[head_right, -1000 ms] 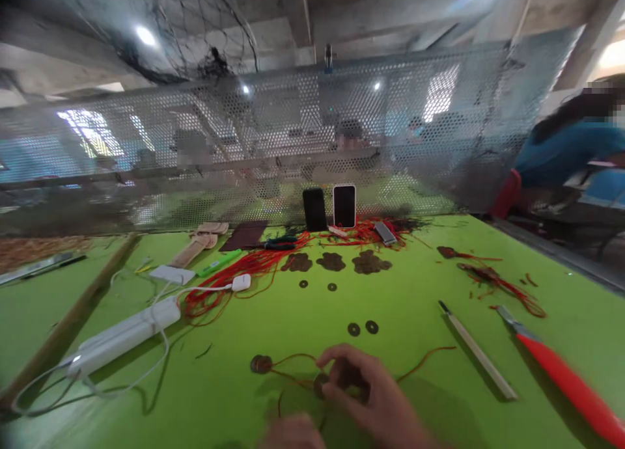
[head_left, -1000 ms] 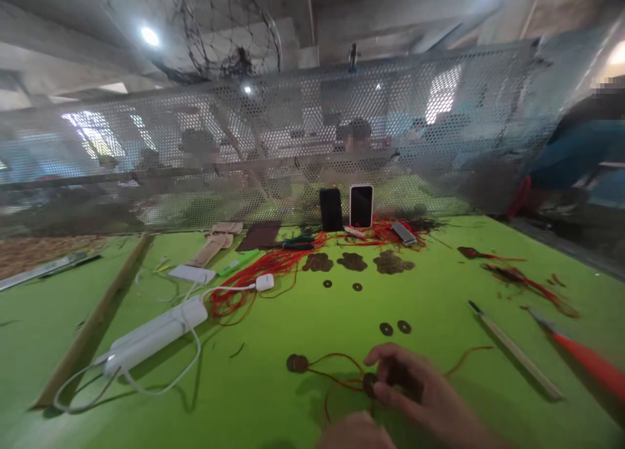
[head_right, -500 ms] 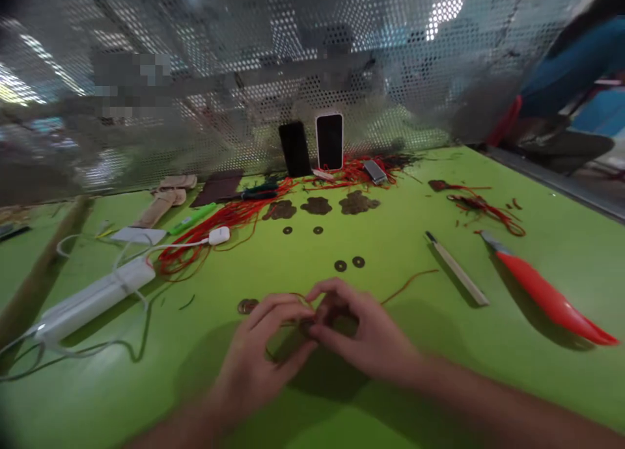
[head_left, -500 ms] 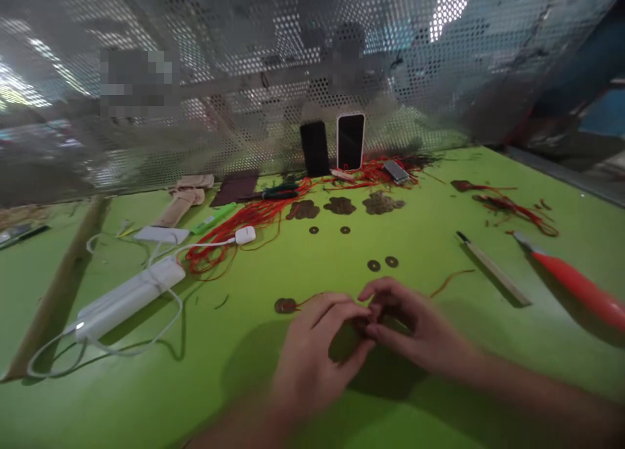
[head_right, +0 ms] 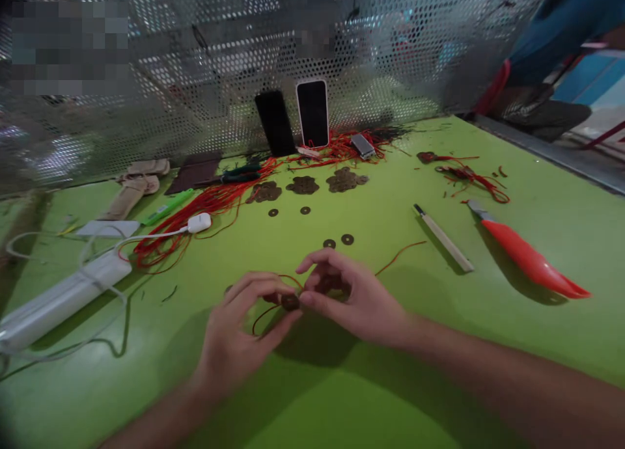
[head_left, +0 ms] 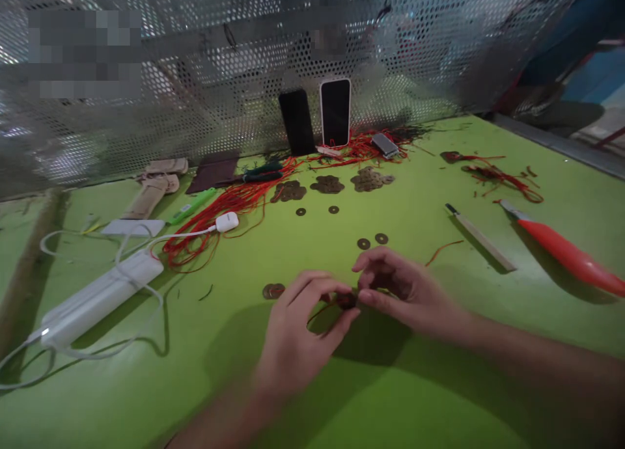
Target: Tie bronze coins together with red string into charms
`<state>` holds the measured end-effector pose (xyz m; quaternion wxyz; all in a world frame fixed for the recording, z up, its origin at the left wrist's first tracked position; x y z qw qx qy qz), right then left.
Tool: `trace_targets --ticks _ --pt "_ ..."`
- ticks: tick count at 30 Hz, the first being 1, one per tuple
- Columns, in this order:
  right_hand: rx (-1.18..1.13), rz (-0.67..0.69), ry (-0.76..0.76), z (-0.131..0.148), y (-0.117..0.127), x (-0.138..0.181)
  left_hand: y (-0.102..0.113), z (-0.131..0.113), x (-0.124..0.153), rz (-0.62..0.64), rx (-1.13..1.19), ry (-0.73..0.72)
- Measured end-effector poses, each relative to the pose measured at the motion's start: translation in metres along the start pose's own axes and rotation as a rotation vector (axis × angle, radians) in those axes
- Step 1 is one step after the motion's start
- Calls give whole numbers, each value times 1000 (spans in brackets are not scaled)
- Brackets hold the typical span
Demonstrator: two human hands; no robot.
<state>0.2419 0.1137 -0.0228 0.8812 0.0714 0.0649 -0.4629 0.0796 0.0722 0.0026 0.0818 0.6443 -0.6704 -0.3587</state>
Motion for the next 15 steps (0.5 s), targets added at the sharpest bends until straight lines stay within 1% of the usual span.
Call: trace_targets --ticks 9,13,15 --pt "108 -72 25 10 5 -2 2 1 1 -22 -4 8" --pt "118 -137 67 11 18 -5 3 0 1 -45 -16 -5" --pt "104 -210 87 10 28 -7 4 -1 1 -51 -16 -16"
Point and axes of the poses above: each hand's wrist, its own x-axis away from the middle knuckle, its own y-axis out of the back of the hand, z = x × y, the point moved 3 cm from there along -x, towards the middle knuckle, and after that the axes turned 8 degrees about y, right-handed, at the moved point
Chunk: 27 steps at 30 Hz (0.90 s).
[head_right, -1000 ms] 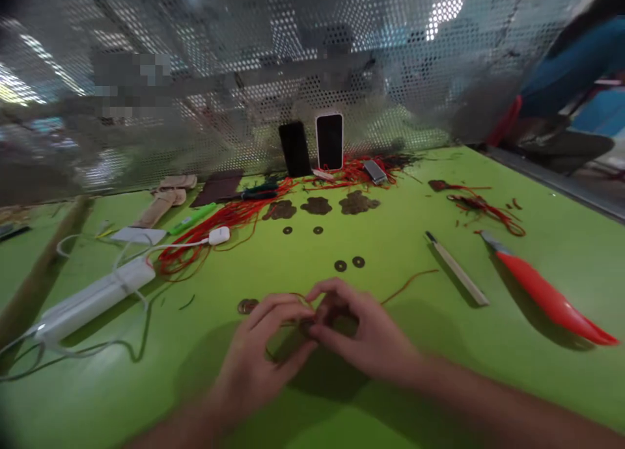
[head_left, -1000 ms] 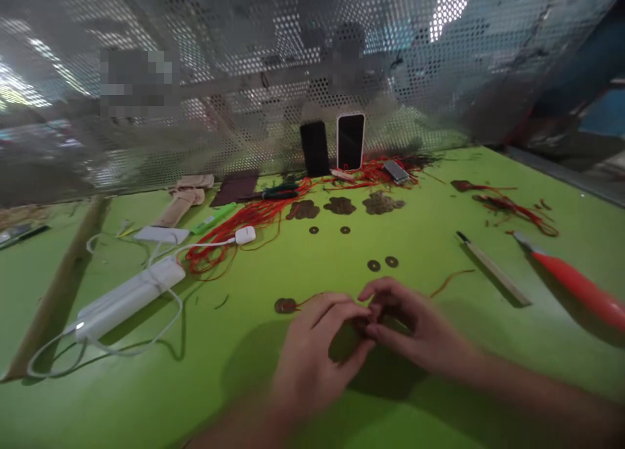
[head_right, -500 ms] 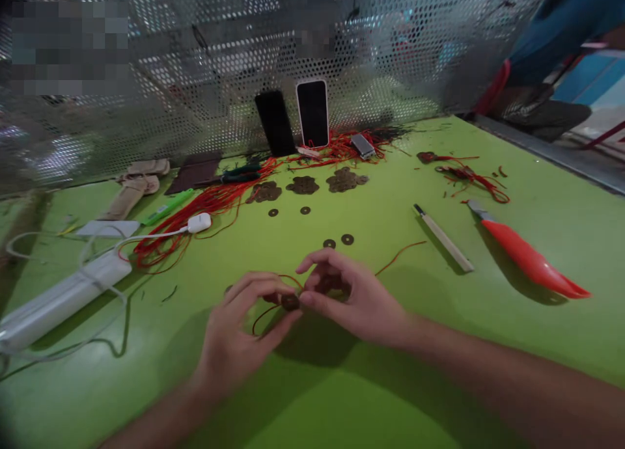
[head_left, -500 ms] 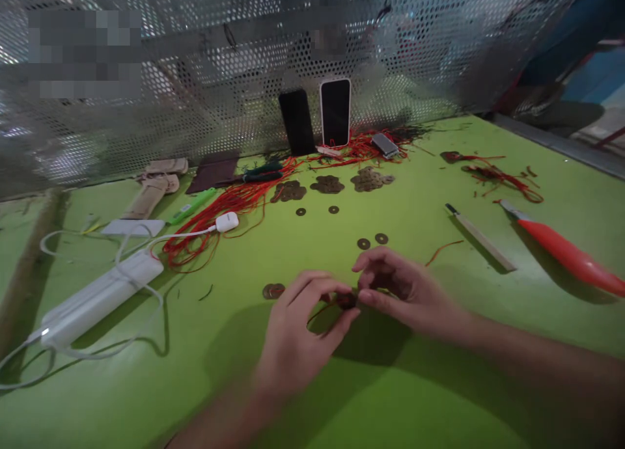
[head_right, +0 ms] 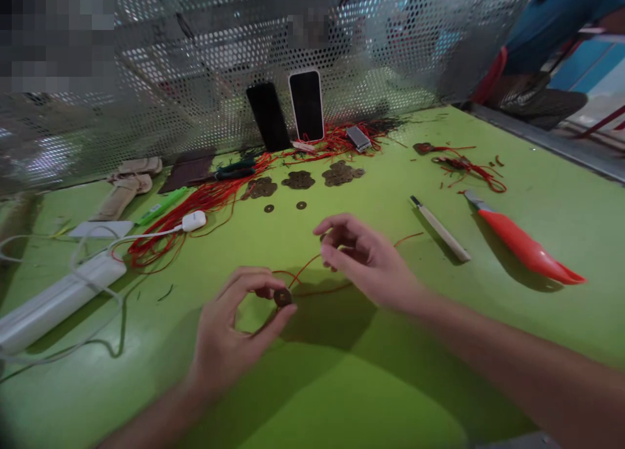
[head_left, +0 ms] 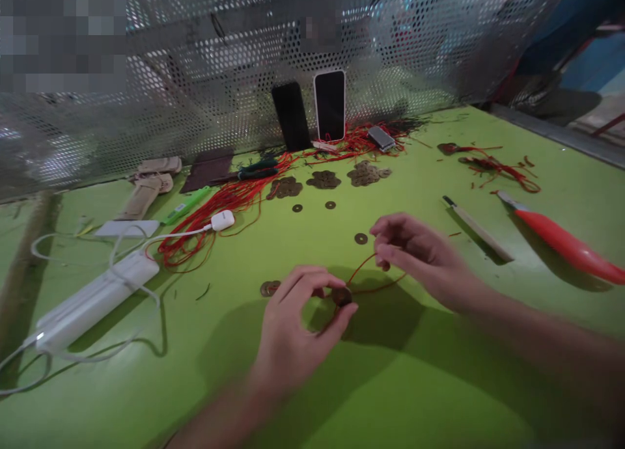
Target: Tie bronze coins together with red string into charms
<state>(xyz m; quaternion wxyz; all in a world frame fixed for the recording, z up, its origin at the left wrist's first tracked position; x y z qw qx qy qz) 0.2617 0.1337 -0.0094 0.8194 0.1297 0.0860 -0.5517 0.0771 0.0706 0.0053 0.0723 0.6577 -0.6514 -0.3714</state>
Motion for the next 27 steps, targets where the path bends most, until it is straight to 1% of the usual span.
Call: trace_targets --ticks 3,6,10,14,16,19,22,27 --pt "-32 -146 30 -3 15 -8 0 0 -1 -10 2 -7" --pt "-90 -258 38 -6 28 -15 0 1 -2 -17 5 -4" --pt "-197 -380 10 -8 43 -22 -1 1 -2 -15 3 -1" --pt "-275 -491 -57 -11 53 -24 0 3 -3 10 -12 48" --pt "-285 -504 -77 -12 55 -25 0 4 -4 34 -30 79" --pt "-304 -461 -80 -13 57 -26 2 7 -5 85 -79 106" --pt "-359 -414 -91 -13 59 -25 3 10 -5 126 -129 99" --pt "-439 -387 -103 -9 60 -26 6 13 -6 149 -162 100"
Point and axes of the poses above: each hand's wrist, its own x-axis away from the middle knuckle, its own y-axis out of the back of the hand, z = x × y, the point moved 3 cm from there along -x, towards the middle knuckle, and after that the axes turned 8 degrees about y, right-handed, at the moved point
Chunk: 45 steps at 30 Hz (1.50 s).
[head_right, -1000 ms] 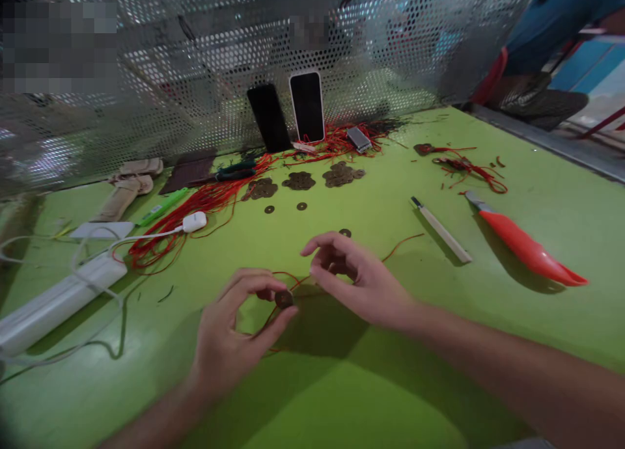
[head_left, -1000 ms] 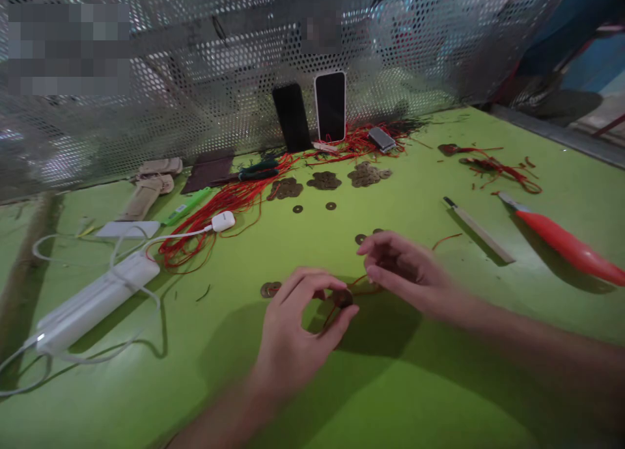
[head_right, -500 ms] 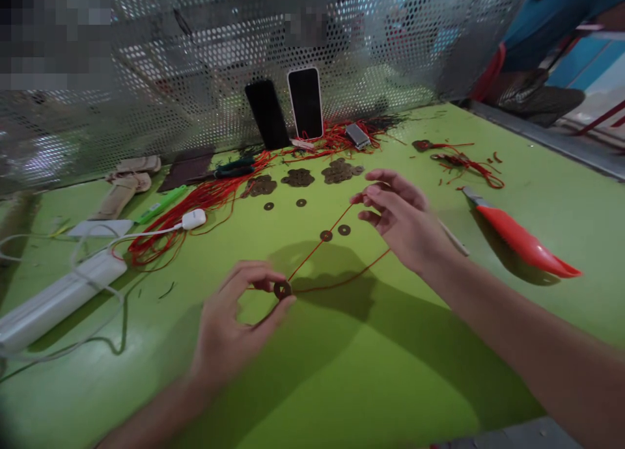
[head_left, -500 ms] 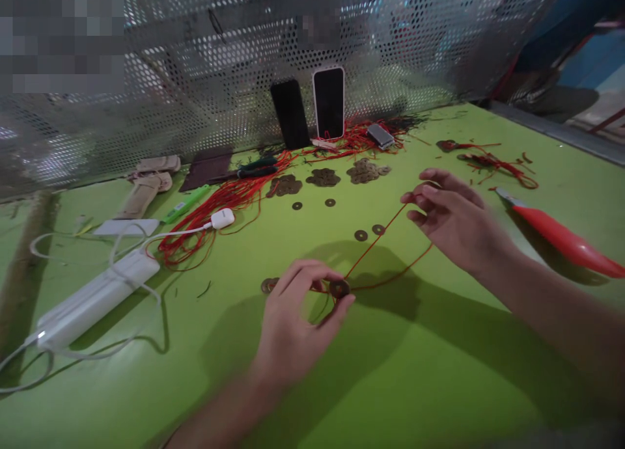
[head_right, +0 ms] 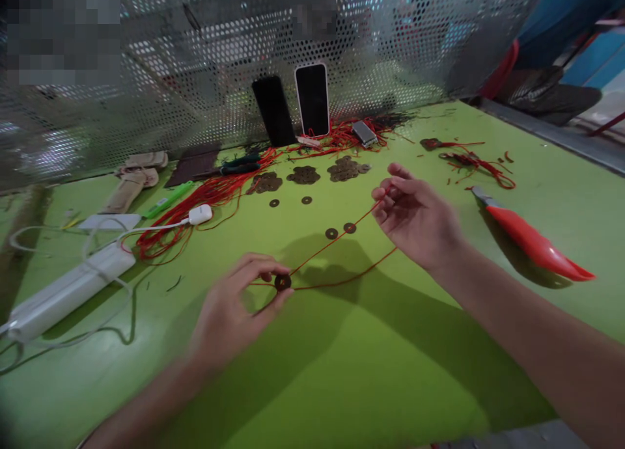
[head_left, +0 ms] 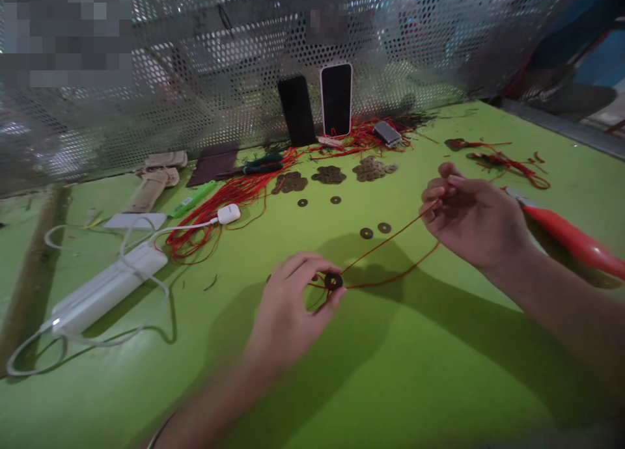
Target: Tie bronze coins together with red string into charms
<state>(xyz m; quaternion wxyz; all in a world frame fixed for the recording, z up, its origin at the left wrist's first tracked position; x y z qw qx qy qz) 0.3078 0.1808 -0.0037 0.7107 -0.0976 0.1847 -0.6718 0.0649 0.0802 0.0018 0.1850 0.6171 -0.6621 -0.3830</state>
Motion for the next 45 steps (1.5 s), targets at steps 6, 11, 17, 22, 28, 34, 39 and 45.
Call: trace_targets --ticks 6,11,17,22,28,34,39,45 --pt "-280 -118 -100 6 -14 3 0 4 -1 30 -39 -6" --pt "-387 -216 -197 9 -22 7 4 10 -3 82 -101 10" --pt "-380 -71 -165 8 -22 9 10 17 -4 138 -164 10" --pt "-365 8 -156 7 -20 9 15 23 -4 177 -223 18" --pt "-228 50 -138 4 -19 10 15 26 -4 200 -267 17" --pt "267 372 25 -8 -20 19 18 24 -6 167 -273 19" --pt "985 715 184 -16 -28 28 18 21 -5 157 -251 -17" --pt "1157 1014 251 -24 -32 33 16 23 -4 159 -239 -24"
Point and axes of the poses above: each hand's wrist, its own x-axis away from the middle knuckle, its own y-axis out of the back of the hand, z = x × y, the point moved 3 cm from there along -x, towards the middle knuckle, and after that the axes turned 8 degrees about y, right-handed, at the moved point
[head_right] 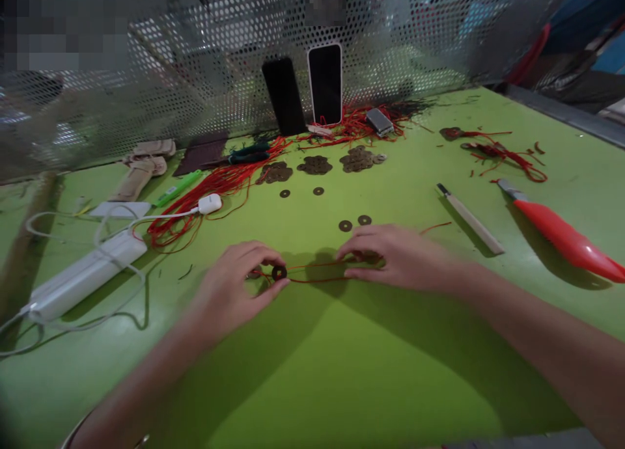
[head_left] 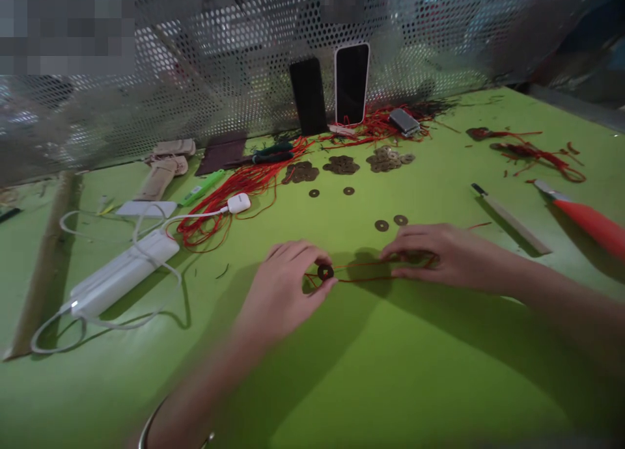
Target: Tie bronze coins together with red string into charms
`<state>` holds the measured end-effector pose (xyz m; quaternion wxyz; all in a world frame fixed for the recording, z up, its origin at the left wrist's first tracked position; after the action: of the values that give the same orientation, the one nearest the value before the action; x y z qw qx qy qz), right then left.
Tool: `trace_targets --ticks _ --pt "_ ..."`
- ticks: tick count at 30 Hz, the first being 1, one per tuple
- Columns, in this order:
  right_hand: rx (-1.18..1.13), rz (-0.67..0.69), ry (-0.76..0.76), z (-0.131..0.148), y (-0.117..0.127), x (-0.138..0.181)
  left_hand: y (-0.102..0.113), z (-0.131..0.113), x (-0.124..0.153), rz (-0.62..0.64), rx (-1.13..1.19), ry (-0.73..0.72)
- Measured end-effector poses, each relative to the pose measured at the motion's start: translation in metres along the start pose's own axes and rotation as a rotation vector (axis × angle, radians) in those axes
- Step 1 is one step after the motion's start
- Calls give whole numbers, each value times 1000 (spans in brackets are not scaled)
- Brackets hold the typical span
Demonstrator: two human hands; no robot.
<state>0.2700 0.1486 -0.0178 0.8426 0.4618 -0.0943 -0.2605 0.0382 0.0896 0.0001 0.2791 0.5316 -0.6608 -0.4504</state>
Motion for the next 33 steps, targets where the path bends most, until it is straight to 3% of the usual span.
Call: trace_targets --ticks 9,16,26,33 --pt "49 44 -24 0 -2 -1 1 3 -1 26 -14 41" --pt "90 -22 -161 -7 3 2 3 7 -2 55 -35 84" --pt "138 8 -111 -9 8 6 7 8 -3 16 -110 84" --pt "104 13 -134 -7 16 9 10 12 -4 100 -156 143"
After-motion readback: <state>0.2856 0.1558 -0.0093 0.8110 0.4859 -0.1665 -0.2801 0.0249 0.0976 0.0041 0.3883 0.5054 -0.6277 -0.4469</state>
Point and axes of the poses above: each hand's wrist, its own x-axis away from the middle knuckle, its own y-axis out of the back of the hand, z = x × y, the point moved 3 cm from there along -x, towards the middle knuckle, and after that the axes turned 8 degrees about y, right-handed, at the moved point
